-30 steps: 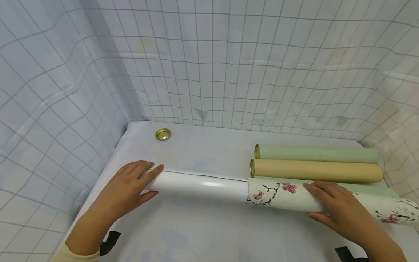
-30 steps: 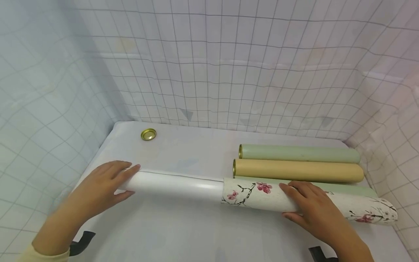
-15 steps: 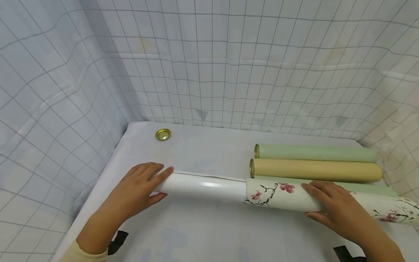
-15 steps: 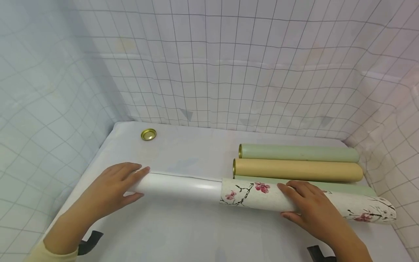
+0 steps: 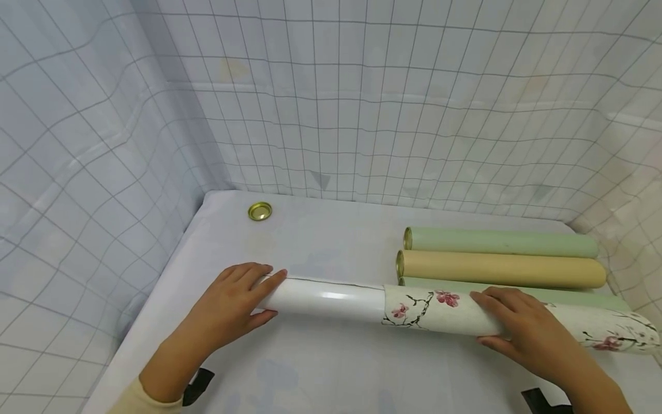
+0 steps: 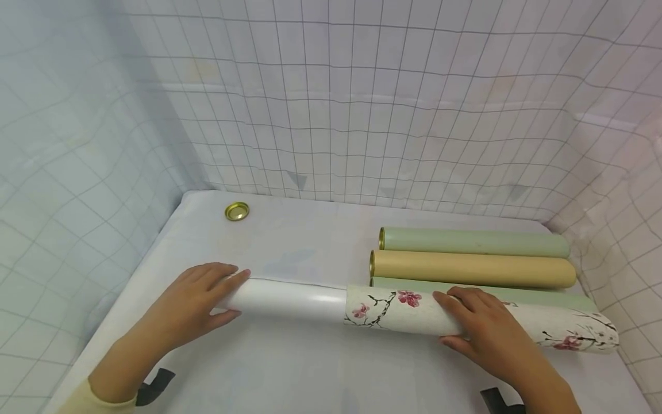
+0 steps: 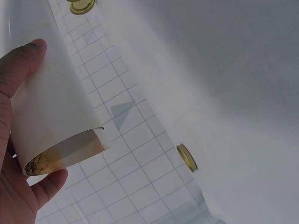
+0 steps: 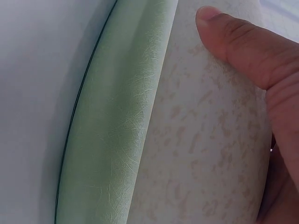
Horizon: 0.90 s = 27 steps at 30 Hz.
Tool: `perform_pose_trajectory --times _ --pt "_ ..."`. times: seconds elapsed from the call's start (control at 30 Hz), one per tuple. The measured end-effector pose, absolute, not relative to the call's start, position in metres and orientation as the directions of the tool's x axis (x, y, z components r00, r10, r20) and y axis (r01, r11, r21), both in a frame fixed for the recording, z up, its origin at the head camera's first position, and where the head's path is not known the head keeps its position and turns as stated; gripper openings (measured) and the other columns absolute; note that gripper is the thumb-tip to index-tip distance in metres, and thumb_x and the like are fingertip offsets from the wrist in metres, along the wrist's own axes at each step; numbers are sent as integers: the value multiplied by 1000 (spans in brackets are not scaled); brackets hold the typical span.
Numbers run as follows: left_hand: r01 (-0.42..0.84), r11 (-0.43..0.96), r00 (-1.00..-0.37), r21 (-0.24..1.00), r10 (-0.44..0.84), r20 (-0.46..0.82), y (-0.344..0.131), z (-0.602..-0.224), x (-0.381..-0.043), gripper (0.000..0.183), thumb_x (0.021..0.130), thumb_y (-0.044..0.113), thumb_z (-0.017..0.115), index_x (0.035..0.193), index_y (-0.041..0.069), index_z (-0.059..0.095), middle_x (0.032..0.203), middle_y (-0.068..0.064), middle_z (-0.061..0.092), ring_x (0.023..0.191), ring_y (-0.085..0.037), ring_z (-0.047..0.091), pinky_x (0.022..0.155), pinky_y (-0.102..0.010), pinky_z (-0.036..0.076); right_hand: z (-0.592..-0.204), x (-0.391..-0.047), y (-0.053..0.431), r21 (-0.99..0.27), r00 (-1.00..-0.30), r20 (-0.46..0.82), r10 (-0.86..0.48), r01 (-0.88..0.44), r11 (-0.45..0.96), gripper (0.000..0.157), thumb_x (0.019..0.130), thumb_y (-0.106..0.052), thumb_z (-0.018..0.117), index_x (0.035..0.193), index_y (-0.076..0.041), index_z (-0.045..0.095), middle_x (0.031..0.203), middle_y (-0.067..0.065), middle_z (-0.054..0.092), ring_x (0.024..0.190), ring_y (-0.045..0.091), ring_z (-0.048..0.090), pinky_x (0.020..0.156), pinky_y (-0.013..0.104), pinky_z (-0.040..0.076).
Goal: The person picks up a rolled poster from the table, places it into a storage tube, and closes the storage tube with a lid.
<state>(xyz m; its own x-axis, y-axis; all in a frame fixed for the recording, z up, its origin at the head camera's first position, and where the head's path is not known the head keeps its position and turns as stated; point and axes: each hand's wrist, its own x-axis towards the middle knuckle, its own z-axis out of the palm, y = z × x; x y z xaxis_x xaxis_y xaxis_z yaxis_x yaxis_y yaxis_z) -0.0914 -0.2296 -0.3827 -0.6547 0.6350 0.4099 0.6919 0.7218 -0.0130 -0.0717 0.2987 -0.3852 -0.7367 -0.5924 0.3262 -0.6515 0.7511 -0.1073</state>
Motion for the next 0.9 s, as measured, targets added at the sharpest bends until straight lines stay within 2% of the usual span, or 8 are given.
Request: perform_pose_trajectory --times 0.4,0.53,0.7,0.9 --pt "692 722 -663 4 633 401 -222 -387 -90 76 65 33 93 131 13 61 116 -11 61 105 -32 60 84 -49 53 -389 -73 297 -113 -735 326 -595 -655 747 70 88 -69 54 134 -17 60 120 1 60 106 27 58 90 43 40" --pt "694 720 -665 14 634 395 -219 -387 -90 75 66 34 92 131 13 61 116 -11 61 105 -32 59 85 -49 52 -390 -73 296 -114 -742 313 -593 -649 752 70 86 -68 57 135 -18 60 121 2 60 107 28 58 90 45 42" --pt "700 713 -665 26 640 385 -214 -387 -90 74 67 35 91 132 14 61 118 -10 61 106 -31 59 86 -49 52 -390 -74 294 -112 -743 307 -595 -648 753 70 87 -69 55 135 -18 59 121 2 59 107 28 58 90 46 42" --pt "700 712 -669 45 634 388 -210 -388 -90 74 68 34 91 132 14 61 118 -9 61 107 -30 59 86 -49 52 -389 -74 292 -108 -733 315 -602 -658 745 71 82 -62 70 135 -18 59 121 1 59 105 26 58 90 43 42"
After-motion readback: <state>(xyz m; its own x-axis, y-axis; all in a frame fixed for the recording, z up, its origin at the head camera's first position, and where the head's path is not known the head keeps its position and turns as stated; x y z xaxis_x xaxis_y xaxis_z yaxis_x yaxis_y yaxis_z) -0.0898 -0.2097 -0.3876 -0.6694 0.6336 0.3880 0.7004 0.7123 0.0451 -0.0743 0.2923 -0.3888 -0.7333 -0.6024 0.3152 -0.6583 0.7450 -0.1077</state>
